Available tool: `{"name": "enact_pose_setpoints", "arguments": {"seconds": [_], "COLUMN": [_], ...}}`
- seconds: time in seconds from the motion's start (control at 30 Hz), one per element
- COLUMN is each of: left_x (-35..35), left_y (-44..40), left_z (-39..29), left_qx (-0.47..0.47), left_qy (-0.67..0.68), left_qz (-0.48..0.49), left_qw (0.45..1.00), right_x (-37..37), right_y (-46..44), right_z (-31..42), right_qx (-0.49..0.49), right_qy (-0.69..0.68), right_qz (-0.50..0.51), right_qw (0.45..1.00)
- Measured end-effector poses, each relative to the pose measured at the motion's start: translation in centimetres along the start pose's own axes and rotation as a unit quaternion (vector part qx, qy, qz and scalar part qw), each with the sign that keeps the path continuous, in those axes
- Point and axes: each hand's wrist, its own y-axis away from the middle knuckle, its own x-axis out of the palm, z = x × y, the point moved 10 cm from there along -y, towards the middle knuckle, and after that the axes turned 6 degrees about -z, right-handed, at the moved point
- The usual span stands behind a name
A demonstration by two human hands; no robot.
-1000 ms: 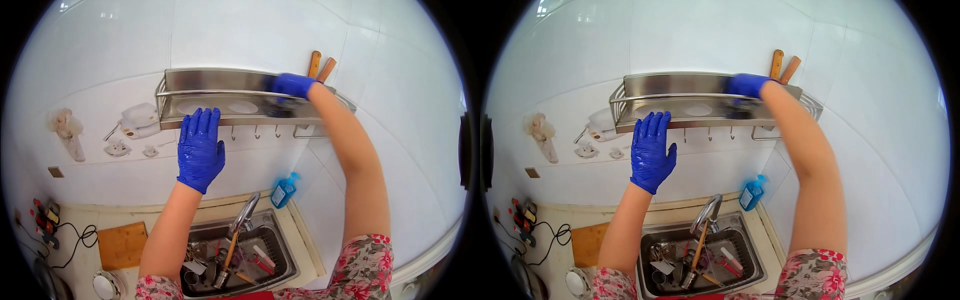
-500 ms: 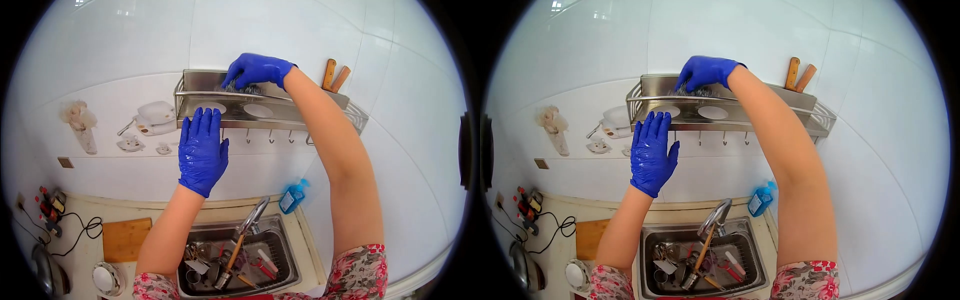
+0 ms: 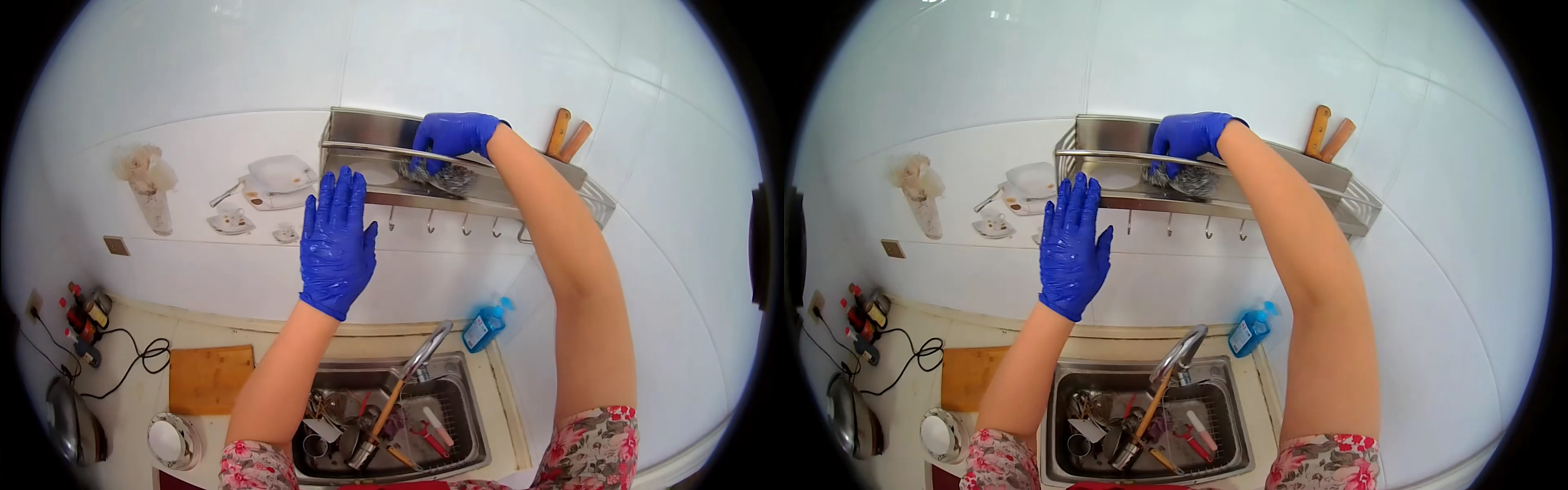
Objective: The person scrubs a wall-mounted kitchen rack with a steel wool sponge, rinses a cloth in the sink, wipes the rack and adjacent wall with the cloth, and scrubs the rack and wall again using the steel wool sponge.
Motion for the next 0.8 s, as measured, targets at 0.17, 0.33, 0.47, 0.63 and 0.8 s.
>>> {"name": "enact_pose_setpoints", "arguments": {"seconds": [0.17,0.33,0.47,0.63,0.8], "left_x": [0.9,1.1,1.1,0.7,0.6], "left_y": [0.8,1.0,1.3,1.3,1.3], "left_z": [0.0,0.2,0.7,0.7,0.6], "left_qx": [-0.023,-0.02,-0.01,-0.011,-0.015], "left_qy": [-0.009,-0.018,-0.047,-0.019,-0.017], "left_qz": [0.022,0.018,0.034,0.029,0.031], "left_qw": [0.999,0.999,0.998,0.999,0.999], "right_x": [-6.0,-3.4,-3.5,-2.8,-3.5], "right_y": [-2.4,-7.4,-3.9,-2.5,-7.2], "right_z": [4.9,8.0,4.6,3.4,7.5], "right_qx": [-0.13,-0.033,0.057,0.073,-0.05], "right_qy": [-0.075,0.099,0.115,0.2,0.216], "right_qz": [-0.309,-0.172,-0.156,-0.114,-0.224], "right_qw": [0.939,0.979,0.979,0.97,0.949]}}
